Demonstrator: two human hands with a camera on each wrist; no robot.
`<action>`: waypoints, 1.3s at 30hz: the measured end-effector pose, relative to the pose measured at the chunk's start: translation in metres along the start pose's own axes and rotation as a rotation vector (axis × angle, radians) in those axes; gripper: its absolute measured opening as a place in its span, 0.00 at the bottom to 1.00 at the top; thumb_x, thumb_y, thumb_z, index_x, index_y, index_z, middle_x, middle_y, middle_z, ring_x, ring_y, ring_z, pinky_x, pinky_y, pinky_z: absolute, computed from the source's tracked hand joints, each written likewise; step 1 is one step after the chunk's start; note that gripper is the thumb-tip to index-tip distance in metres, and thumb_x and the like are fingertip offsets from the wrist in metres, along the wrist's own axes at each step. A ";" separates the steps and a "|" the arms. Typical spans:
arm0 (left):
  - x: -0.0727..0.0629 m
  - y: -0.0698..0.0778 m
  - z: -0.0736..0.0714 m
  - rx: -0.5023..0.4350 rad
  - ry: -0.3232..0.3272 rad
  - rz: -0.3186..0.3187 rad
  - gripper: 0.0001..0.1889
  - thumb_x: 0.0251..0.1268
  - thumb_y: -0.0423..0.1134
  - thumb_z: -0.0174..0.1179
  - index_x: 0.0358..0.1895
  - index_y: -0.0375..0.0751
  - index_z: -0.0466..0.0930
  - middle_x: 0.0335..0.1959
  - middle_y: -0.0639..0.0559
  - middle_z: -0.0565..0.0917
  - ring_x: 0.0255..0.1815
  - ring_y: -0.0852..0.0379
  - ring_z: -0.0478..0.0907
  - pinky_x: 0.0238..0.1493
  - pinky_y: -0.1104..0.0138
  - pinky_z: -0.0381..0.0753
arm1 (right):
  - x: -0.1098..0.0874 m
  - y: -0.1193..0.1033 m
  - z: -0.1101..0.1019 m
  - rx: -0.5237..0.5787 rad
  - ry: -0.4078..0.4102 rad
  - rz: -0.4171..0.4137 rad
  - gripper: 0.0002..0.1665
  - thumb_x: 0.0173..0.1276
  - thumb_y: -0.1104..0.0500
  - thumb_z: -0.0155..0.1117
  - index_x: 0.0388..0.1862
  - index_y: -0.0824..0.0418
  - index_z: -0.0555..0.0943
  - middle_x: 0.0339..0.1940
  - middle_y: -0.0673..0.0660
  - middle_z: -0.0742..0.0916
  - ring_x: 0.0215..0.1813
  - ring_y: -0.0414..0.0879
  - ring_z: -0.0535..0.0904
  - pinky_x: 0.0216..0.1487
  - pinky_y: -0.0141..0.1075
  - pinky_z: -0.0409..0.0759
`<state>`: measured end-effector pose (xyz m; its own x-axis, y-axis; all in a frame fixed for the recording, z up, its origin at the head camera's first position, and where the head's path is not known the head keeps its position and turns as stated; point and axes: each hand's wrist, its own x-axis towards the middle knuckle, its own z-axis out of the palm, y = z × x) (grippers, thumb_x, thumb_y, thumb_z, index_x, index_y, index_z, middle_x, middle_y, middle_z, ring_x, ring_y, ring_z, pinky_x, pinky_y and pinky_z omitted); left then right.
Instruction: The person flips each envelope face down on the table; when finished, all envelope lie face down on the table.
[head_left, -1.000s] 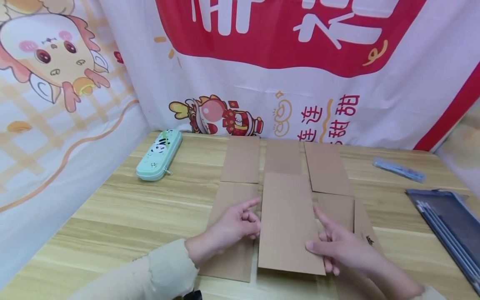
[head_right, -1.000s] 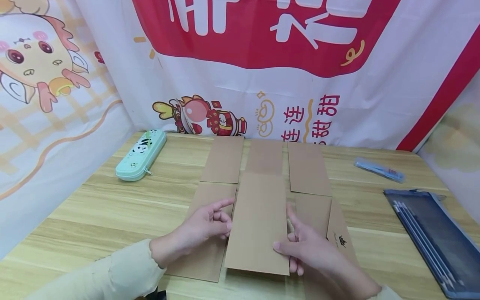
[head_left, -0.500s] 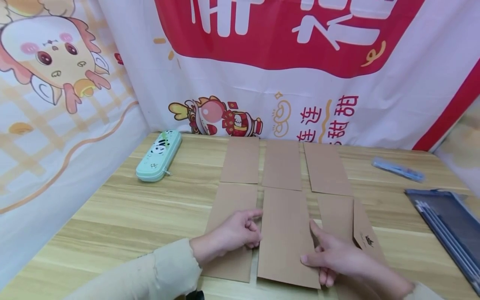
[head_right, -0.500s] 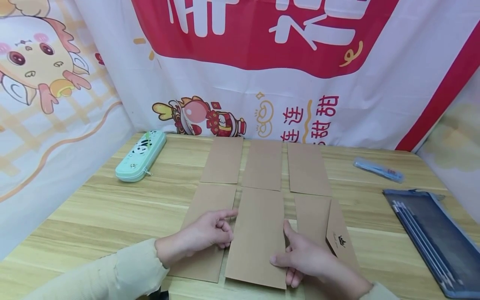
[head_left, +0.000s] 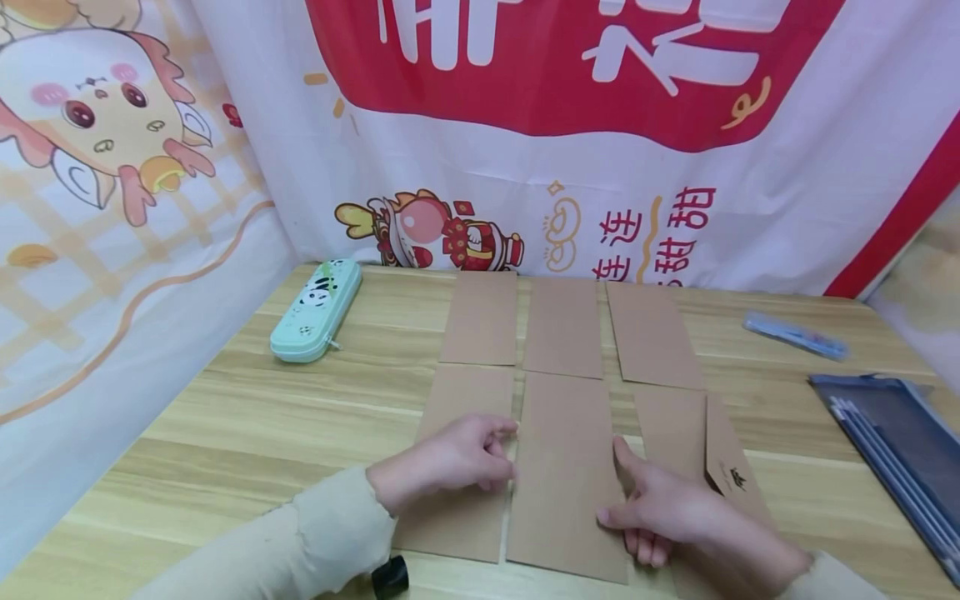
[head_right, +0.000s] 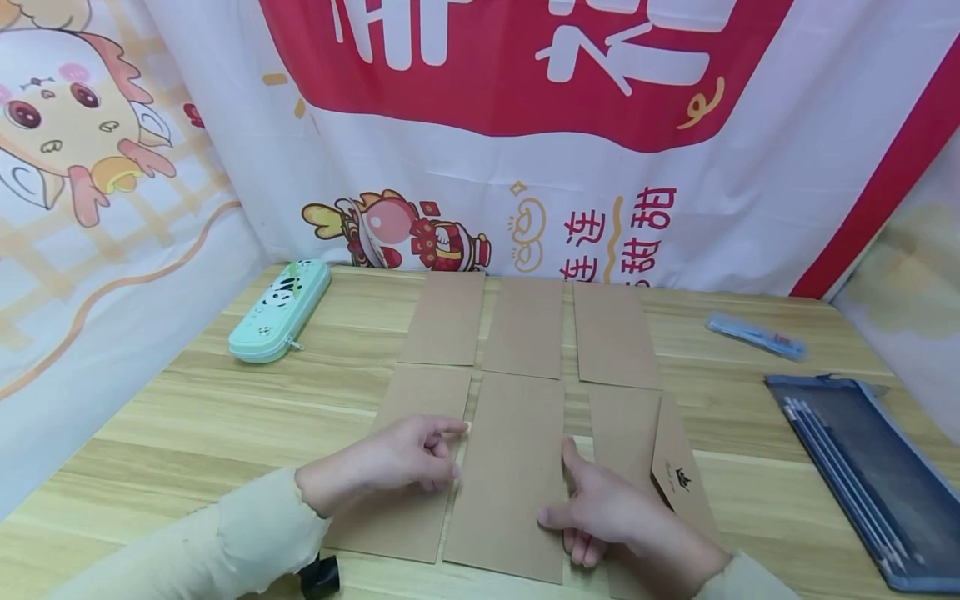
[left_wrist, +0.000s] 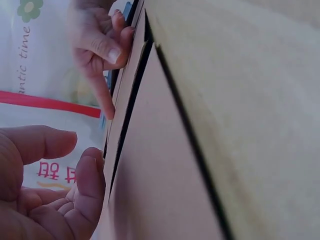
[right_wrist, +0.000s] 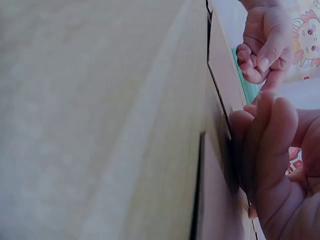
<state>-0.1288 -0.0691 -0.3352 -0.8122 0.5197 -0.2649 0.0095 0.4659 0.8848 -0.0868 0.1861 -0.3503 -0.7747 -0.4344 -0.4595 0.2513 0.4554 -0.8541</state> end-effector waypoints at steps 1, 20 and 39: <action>0.000 0.001 -0.002 0.001 0.001 -0.001 0.34 0.52 0.26 0.61 0.64 0.25 0.60 0.20 0.50 0.76 0.20 0.59 0.74 0.25 0.69 0.79 | 0.000 -0.001 0.000 -0.004 0.003 0.001 0.63 0.62 0.56 0.64 0.70 0.68 0.24 0.12 0.54 0.79 0.11 0.39 0.72 0.13 0.31 0.75; 0.020 0.036 0.009 -0.242 -0.042 0.151 0.29 0.61 0.33 0.59 0.66 0.37 0.63 0.44 0.43 0.82 0.40 0.56 0.81 0.47 0.68 0.80 | -0.042 0.014 -0.079 0.002 0.238 -0.041 0.42 0.71 0.53 0.51 0.71 0.74 0.45 0.40 0.61 0.80 0.36 0.41 0.78 0.35 0.36 0.81; 0.090 0.055 0.065 -0.496 -0.080 0.069 0.29 0.61 0.25 0.53 0.67 0.29 0.59 0.65 0.37 0.67 0.63 0.48 0.68 0.61 0.63 0.71 | -0.065 0.071 -0.144 0.029 0.195 0.005 0.40 0.76 0.54 0.41 0.70 0.76 0.37 0.64 0.65 0.72 0.51 0.34 0.77 0.49 0.44 0.80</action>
<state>-0.1641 0.0499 -0.3350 -0.7723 0.5993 -0.2106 -0.2319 0.0425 0.9718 -0.1017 0.3585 -0.3462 -0.8705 -0.2721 -0.4102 0.2700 0.4330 -0.8600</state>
